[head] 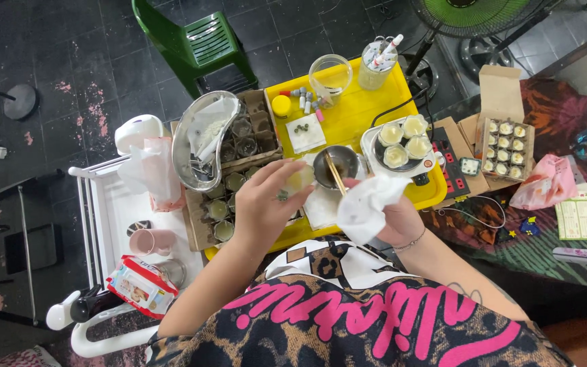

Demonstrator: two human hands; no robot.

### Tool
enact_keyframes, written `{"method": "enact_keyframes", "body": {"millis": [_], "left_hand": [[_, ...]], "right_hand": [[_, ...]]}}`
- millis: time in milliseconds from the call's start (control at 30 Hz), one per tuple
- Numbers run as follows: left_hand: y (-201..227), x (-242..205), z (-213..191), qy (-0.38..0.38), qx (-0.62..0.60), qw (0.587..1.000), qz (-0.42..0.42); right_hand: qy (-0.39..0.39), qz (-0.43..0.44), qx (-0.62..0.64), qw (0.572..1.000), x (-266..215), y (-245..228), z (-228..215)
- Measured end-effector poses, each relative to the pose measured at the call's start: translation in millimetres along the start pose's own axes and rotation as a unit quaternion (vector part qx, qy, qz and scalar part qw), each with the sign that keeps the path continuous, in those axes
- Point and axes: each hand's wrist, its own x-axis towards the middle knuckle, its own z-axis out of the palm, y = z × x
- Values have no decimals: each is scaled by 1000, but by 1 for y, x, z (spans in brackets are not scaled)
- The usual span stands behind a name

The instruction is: Cleaning and preparing glass jars for candle making using paper towels and tongs.

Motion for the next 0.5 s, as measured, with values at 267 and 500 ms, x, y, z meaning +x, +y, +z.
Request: {"method": "enact_keyframes", "body": {"millis": [267,500], "left_hand": [[-1,2,18,-33,-17,999,-31],[-17,20,56,-76,-20,996,-30]], "right_hand": [[47,22,22,998,-12,-8,-32],[-1,-6,44,999,-32,-22,-30]]}}
